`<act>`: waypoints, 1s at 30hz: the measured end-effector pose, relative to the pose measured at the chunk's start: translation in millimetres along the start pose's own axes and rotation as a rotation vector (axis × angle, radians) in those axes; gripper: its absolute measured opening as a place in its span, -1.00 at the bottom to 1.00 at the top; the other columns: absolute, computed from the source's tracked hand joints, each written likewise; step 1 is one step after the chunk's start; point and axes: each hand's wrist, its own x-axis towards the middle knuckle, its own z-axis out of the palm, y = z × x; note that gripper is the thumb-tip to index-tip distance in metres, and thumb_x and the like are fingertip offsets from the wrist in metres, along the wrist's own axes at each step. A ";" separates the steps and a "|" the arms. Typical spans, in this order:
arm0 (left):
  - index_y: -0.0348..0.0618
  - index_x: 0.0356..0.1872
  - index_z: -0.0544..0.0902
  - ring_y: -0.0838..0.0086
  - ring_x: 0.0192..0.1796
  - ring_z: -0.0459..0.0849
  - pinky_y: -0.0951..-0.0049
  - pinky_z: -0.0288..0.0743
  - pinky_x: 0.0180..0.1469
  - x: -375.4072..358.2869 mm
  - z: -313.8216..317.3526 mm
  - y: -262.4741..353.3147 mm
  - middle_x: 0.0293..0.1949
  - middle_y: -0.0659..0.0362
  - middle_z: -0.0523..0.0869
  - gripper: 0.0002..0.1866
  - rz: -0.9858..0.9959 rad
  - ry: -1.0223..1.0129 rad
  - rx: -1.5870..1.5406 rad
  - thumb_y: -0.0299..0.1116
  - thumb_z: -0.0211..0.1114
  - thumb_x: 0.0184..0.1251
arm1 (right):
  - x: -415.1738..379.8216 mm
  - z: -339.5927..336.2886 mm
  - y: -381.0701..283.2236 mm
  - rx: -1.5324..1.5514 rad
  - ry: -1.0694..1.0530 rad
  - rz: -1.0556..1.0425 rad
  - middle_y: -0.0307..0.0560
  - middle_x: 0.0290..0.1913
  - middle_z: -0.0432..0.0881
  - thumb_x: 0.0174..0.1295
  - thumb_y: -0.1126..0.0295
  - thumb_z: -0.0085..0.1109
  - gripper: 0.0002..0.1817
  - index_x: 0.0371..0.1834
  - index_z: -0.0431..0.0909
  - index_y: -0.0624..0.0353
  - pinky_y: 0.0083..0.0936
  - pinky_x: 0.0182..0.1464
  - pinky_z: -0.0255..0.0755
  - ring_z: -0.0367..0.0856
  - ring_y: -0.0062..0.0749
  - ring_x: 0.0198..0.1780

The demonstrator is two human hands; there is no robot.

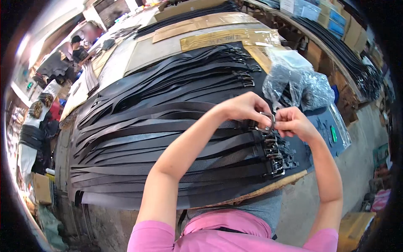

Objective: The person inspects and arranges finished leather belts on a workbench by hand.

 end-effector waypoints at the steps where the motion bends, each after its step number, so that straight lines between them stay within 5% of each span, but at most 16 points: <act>1: -0.30 -0.32 0.70 0.68 -0.41 0.60 0.65 0.44 -0.31 4.2 5.5 -4.9 -0.46 0.24 0.71 -0.71 -0.016 -0.026 -0.128 -0.29 0.50 0.03 | -2.0 2.6 0.4 -0.011 0.002 0.003 -0.24 -0.67 0.54 0.16 0.46 0.19 -0.88 -0.51 0.49 0.17 -0.79 -0.68 0.04 0.29 -0.78 -0.74; 7: -0.26 -0.47 0.69 0.73 -0.54 0.48 0.66 0.30 -0.47 6.8 22.9 -3.3 -0.58 0.31 0.63 -0.76 -0.081 0.081 -0.145 -0.31 0.54 -0.02 | -18.0 -0.2 1.8 0.047 -0.024 0.077 -0.24 -0.54 0.58 0.43 0.19 -0.07 -0.69 -0.38 0.49 0.15 -0.80 -0.58 0.22 0.40 -0.76 -0.60; 15: -0.29 -0.53 0.66 0.72 -0.54 0.47 0.67 0.29 -0.48 12.7 21.7 -8.7 -0.58 0.30 0.61 -0.76 -0.031 0.167 -0.112 -0.34 0.53 -0.04 | -14.8 -17.8 5.5 0.104 -0.194 0.056 -0.27 -0.39 0.60 0.40 0.28 0.00 -0.78 -0.09 0.45 0.21 -0.78 -0.45 0.31 0.46 -0.77 -0.44; 27: -0.32 -0.42 0.71 0.64 -0.48 0.57 0.62 0.43 -0.38 33.6 -8.8 -22.8 -0.53 0.22 0.68 -0.72 -0.138 0.056 -0.090 -0.25 0.48 0.08 | 14.6 -28.4 27.4 0.111 -0.048 0.071 -0.15 -0.50 0.61 0.29 0.48 0.06 -0.92 -0.24 0.51 0.25 -0.79 -0.58 0.20 0.38 -0.73 -0.62; 30: -0.37 -0.30 0.70 0.54 -0.36 0.66 0.57 0.52 -0.22 48.7 -41.7 -31.8 -0.44 0.13 0.72 -0.70 -0.135 0.286 -0.144 -0.25 0.33 0.25 | 18.4 -42.5 37.7 0.125 0.040 0.090 -0.12 -0.50 0.61 0.29 0.48 0.06 -0.93 -0.24 0.50 0.24 -0.78 -0.62 0.17 0.36 -0.73 -0.65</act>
